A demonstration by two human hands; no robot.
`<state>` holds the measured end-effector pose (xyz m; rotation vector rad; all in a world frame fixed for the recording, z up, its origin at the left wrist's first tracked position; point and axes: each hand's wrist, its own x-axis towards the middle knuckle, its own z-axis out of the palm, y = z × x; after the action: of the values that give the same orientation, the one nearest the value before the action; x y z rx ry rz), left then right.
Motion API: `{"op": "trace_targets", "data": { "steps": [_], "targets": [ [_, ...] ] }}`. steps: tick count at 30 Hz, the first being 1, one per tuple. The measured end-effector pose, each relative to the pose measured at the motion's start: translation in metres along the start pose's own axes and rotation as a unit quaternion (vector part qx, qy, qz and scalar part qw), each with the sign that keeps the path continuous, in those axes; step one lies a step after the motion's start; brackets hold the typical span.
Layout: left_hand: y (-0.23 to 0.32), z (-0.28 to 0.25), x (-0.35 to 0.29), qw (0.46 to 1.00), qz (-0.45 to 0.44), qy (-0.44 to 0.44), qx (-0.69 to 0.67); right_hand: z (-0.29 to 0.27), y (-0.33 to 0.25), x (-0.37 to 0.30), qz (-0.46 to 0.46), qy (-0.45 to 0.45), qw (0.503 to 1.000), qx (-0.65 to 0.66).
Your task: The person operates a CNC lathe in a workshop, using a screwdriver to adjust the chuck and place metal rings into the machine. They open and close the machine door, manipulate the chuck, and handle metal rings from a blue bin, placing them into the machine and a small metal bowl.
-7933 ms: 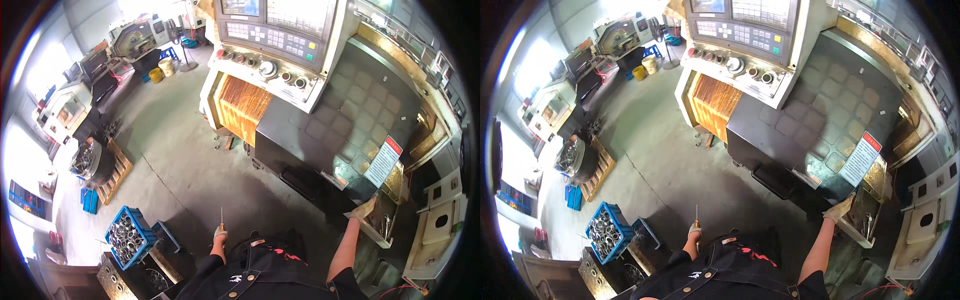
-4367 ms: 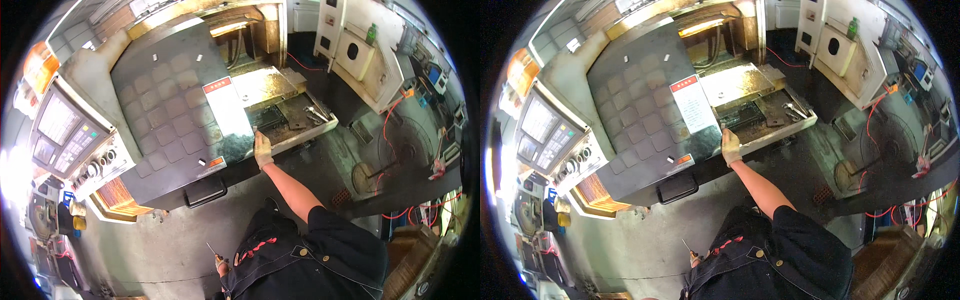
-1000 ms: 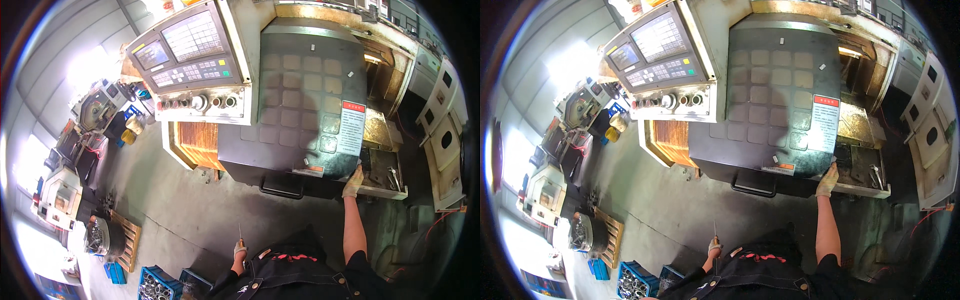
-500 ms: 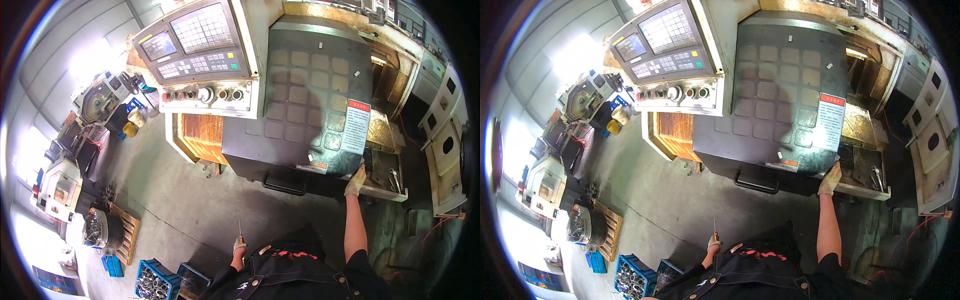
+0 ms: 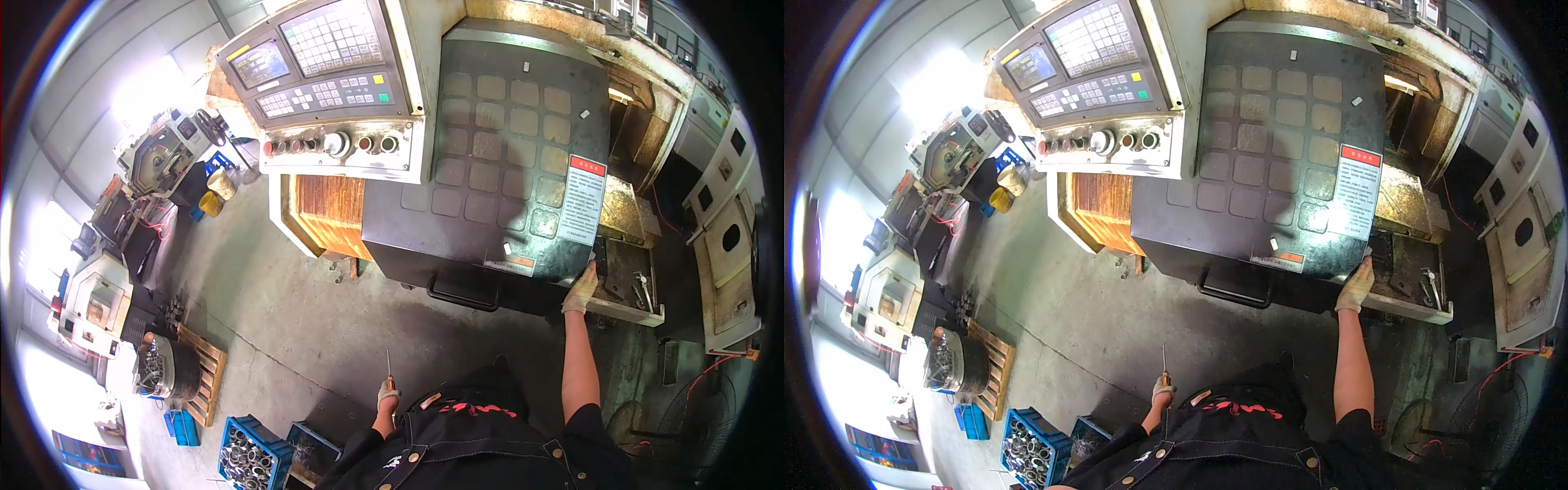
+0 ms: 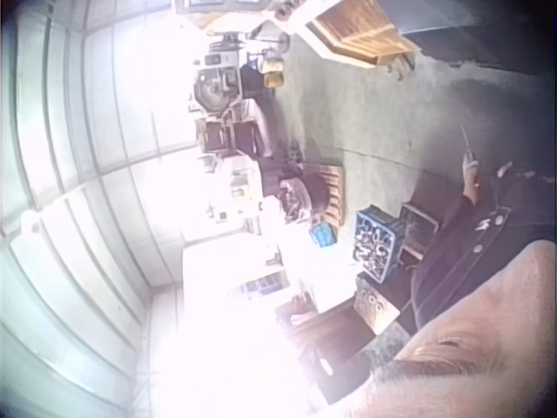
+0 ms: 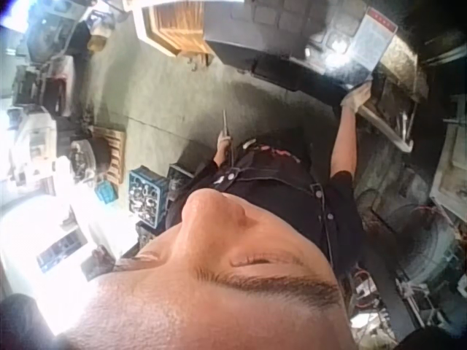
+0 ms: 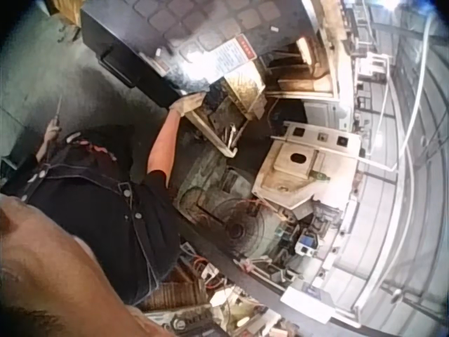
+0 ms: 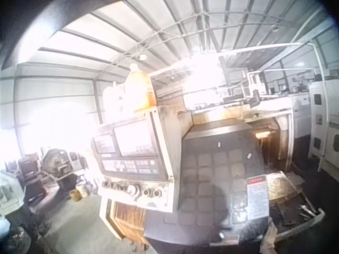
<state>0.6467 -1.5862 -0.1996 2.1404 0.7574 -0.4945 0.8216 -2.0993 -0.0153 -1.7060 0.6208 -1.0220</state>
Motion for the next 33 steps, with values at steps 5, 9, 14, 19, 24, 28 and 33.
{"op": "trace_targets", "data": {
  "steps": [5, 9, 14, 19, 24, 28, 33],
  "targets": [
    [-0.011, 0.010, 0.011, 0.999, -0.032, -0.014, -0.042, -0.008, -0.001, 0.002, -0.023, 0.002, 0.999, -0.040],
    [-0.064, 0.012, 0.038, 0.999, 0.013, 0.036, -0.039, 0.007, -0.050, -0.012, 0.035, -0.070, 0.997, 0.027],
    [-0.043, 0.023, 0.026, 0.999, -0.002, -0.020, -0.042, -0.005, -0.001, 0.002, -0.085, 0.026, 0.981, -0.175],
    [-0.063, 0.019, 0.042, 0.991, 0.029, -0.014, -0.130, -0.003, -0.047, -0.005, 0.023, 0.024, 0.998, 0.044],
    [-0.060, 0.014, 0.039, 0.983, 0.013, -0.018, -0.184, 0.007, -0.068, -0.014, 0.004, 0.015, 0.999, 0.043],
    [-0.026, 0.008, 0.020, 0.998, -0.025, -0.012, -0.053, 0.002, -0.070, -0.013, -0.022, 0.034, 0.999, -0.004],
    [-0.030, 0.006, 0.027, 0.998, 0.017, -0.017, -0.059, 0.001, -0.079, -0.014, 0.039, 0.051, 0.994, 0.090]
  ]
}}
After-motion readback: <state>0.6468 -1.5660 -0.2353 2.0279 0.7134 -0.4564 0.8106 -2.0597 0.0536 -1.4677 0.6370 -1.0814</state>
